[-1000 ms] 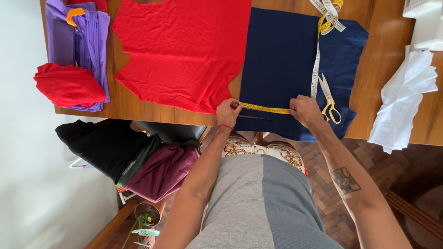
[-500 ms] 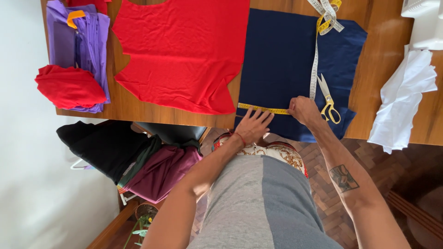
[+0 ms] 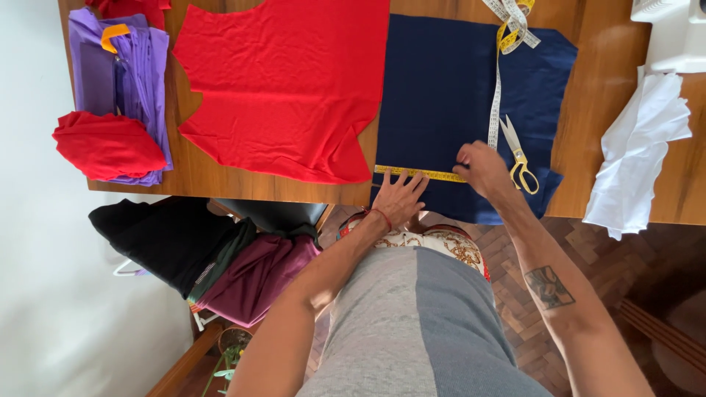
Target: The person measures and cuts a piece of dark blue fabric using shears and a measuring tape on a wooden table. They also handle a red fabric piece and a white cloth, measuring the red fabric's neckline.
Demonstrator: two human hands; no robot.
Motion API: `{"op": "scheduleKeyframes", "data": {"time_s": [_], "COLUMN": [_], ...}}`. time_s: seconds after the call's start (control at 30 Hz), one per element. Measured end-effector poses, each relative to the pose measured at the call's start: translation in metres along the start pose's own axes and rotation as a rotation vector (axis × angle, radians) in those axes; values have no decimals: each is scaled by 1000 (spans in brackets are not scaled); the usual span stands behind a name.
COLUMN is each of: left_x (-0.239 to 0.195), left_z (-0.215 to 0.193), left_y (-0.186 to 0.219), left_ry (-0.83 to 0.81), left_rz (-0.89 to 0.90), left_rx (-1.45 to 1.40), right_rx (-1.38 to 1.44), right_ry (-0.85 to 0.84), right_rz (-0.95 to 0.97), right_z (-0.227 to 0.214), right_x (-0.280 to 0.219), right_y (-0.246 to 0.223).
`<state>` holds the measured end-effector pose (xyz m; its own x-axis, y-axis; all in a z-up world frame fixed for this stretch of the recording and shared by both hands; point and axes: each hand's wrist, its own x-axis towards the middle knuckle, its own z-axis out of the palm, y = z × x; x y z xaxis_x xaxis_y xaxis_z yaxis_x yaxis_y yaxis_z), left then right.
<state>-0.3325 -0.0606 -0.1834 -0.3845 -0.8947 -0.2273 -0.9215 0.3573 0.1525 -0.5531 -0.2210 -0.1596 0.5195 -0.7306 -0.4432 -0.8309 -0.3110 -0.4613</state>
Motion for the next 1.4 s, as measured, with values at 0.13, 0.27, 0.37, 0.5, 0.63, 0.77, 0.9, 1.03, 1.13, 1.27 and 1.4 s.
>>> {"op": "scheduleKeyframes", "data": {"time_s": [0.13, 0.27, 0.37, 0.5, 0.63, 0.77, 0.9, 1.03, 1.13, 1.27, 1.4], "left_x": [7, 8, 11, 15, 13, 9, 8, 10, 11, 19, 36], "left_z": [12, 18, 16, 42, 29, 19, 23, 24, 25, 28, -17], "left_y": [-5, -7, -12, -17, -15, -12, -13, -17, -22, -34, -49], "left_ry": [-5, 136, 194, 333, 314, 315, 287, 278, 259, 197, -73], "left_rz": [9, 40, 60, 89, 77, 67, 73, 99, 144, 224, 323], "left_rx": [3, 41, 18, 10, 38, 35, 20, 34, 43, 50, -4], "right_rx": [44, 35, -1, 7, 9, -214, -349, -379, -402, -179, 450], "right_ry": [154, 440, 415, 370, 475, 662, 639, 594, 506, 306, 317], "right_rz": [250, 277, 384, 433, 361, 222, 220, 301, 388, 522, 513], "right_z": [-12, -1, 5, 18, 17, 20, 35, 34, 23, 6, -8], "right_x": [-4, -36, -60, -80, -93, -103, -109, -106, -101, -91, -98], "right_y": [50, 124, 141, 143, 118, 95, 96, 101, 90, 91, 92]}}
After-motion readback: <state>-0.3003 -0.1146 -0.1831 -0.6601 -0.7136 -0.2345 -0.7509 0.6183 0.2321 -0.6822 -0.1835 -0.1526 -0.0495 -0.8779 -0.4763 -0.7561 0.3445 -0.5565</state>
